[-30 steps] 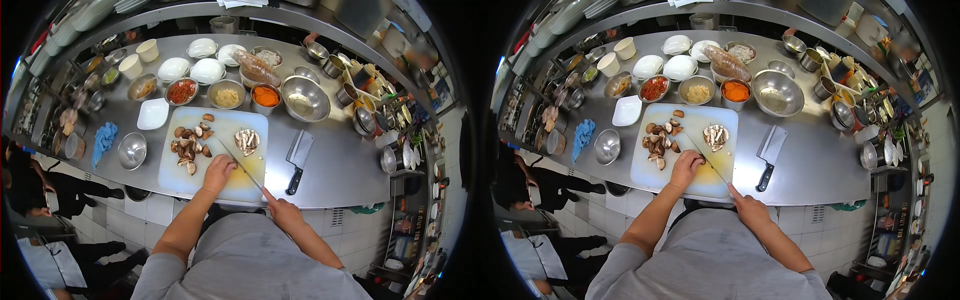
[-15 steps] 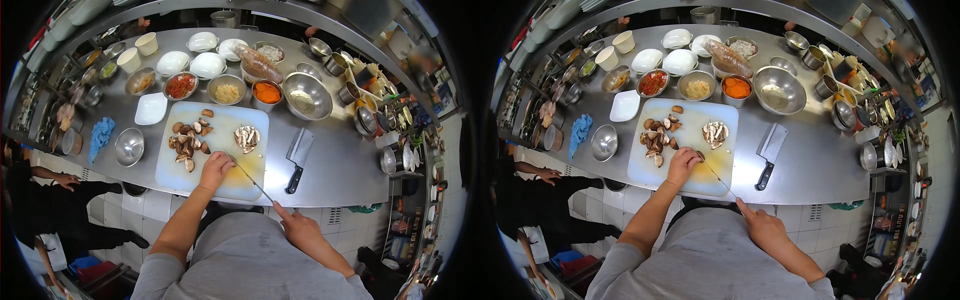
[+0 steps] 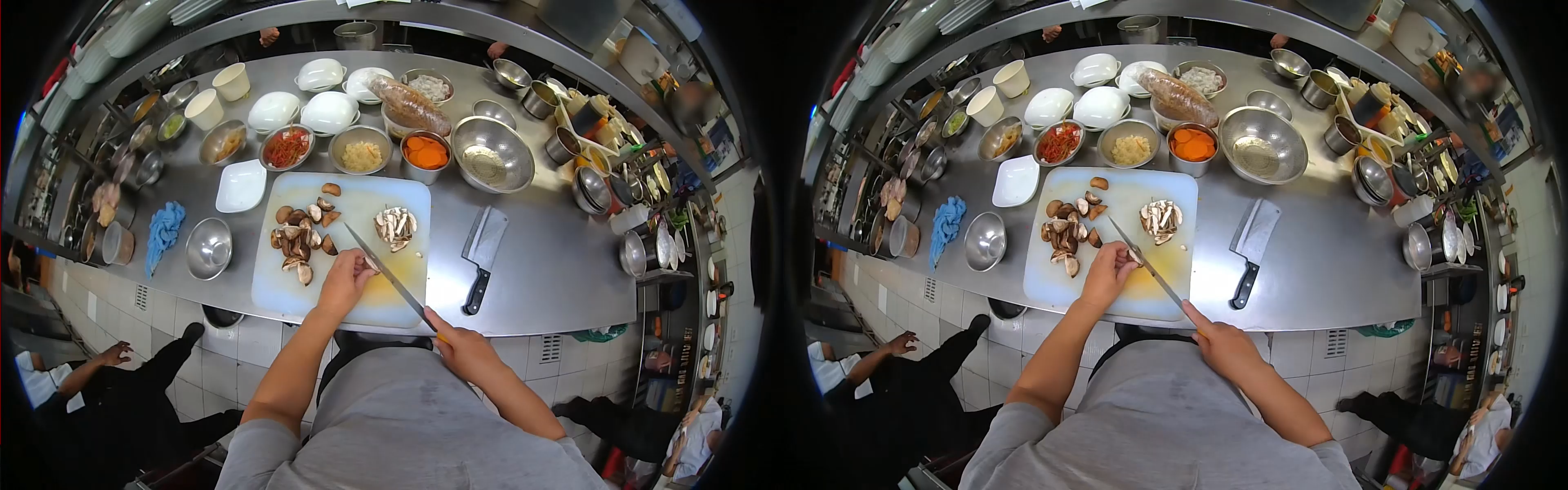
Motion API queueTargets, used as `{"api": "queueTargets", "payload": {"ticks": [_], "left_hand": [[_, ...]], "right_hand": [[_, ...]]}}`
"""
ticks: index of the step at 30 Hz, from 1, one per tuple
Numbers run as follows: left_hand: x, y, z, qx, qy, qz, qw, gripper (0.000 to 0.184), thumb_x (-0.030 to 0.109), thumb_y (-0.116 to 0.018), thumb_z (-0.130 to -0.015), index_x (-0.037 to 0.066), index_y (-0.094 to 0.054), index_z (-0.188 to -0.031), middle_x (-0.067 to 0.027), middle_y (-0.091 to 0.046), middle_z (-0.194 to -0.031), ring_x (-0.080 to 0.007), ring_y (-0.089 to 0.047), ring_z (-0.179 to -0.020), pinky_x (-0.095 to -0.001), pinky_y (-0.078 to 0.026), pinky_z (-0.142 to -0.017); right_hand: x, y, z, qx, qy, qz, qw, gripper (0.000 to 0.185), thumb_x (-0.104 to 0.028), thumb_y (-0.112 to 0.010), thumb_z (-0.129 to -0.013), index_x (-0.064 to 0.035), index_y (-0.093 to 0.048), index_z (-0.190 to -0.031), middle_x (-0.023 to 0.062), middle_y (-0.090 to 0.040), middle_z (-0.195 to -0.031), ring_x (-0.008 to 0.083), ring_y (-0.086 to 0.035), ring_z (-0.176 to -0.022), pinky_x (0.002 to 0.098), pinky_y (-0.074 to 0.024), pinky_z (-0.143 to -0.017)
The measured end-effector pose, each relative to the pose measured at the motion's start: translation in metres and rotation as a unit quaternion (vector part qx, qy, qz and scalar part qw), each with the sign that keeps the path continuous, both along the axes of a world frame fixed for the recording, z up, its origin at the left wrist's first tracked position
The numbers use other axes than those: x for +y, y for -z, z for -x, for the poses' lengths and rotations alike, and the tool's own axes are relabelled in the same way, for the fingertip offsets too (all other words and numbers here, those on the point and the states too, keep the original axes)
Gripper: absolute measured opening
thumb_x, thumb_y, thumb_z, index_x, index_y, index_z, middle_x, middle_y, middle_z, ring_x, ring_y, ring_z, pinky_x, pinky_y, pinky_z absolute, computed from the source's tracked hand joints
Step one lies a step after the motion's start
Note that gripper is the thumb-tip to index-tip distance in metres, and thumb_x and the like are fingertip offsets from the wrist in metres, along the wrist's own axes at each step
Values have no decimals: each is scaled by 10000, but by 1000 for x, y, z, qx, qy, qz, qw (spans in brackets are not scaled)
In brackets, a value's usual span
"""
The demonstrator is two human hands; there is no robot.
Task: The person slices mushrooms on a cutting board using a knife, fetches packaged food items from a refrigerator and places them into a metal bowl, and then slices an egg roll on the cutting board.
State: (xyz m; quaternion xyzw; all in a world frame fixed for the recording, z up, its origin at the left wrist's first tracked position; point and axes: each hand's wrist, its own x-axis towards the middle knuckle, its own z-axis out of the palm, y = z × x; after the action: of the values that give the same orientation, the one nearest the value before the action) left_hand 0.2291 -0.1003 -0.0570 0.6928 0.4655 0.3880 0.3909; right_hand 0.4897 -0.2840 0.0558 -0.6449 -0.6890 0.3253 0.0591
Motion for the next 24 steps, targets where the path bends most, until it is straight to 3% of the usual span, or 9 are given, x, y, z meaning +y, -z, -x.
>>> {"api": "queueTargets", "payload": {"ticks": [3, 5, 11, 14, 17, 21, 23, 24], "left_hand": [[-3, -8, 13, 68, 2, 61, 996, 434, 22, -814, -928, 64, -634, -1322, -152, -633, -1224, -326, -699, -1051, -365, -621, -888], [-5, -18, 16, 82, 33, -24, 996, 465, 18, -800, -930, 78, -651, -1366, -167, -596, -1335, -314, -677, -1120, -388, -612, -927], [2, -45, 11, 242, 116, -55, 962, 488, 140, -754, -949, 121, -677, -1431, -122, -581, -1454, -321, -583, -1295, -483, -519, -1089], [12, -49, -5, 276, 114, -115, 947, 445, 196, -742, -954, 128, -705, -1392, -90, -599, -1432, -312, -551, -1333, -498, -511, -1078], [23, -38, -22, 370, 122, -68, 918, 428, 186, -769, -946, 121, -723, -1367, -93, -627, -1385, -331, -567, -1311, -488, -519, -1067], [29, -46, -27, 349, 134, -51, 926, 289, 131, -735, -957, 76, -746, -1241, -110, -665, -1264, -349, -594, -1262, -488, -518, -1055], [35, -46, -14, 232, 132, -101, 959, 157, 108, -686, -968, 74, -749, -1107, -101, -690, -1184, -356, -629, -1178, -469, -530, -1018], [34, -46, -9, 233, 139, -100, 957, 157, 108, -686, -968, 74, -749, -1107, -101, -690, -1184, -356, -629, -1178, -469, -530, -1018]], "right_hand": [[-1, -19, -2, 25, 18, -3, 1000, 718, -247, -632, -1092, -377, -319, -1725, 214, -756, -992, 424, -742, -900, 540, -585, -848], [2, -23, -3, 9, 28, 15, 999, 705, -246, -627, -1096, -374, -329, -1722, 212, -755, -993, 422, -742, -921, 544, -581, -860], [5, -1, -16, -35, 54, 35, 997, 690, -280, -613, -1107, -369, -320, -1726, 219, -752, -992, 421, -736, -928, 545, -577, -878], [4, 8, -15, -32, 49, 23, 998, 685, -282, -613, -1107, -360, -328, -1724, 222, -748, -982, 427, -736, -912, 549, -578, -868], [2, 11, -12, -18, 50, 1, 999, 686, -275, -622, -1102, -345, -337, -1722, 228, -745, -973, 433, -734, -901, 553, -576, -862], [1, 4, -11, -15, 68, 5, 998, 690, -258, -633, -1096, -333, -347, -1719, 231, -745, -972, 435, -733, -899, 552, -576, -859], [-2, 7, -12, 7, 61, -28, 998, 697, -241, -640, -1091, -334, -349, -1717, 230, -747, -973, 433, -734, -902, 544, -579, -850], [-3, 9, -12, 9, 67, -26, 997, 697, -241, -640, -1091, -334, -349, -1717, 230, -747, -973, 433, -734, -902, 544, -579, -850]]}}
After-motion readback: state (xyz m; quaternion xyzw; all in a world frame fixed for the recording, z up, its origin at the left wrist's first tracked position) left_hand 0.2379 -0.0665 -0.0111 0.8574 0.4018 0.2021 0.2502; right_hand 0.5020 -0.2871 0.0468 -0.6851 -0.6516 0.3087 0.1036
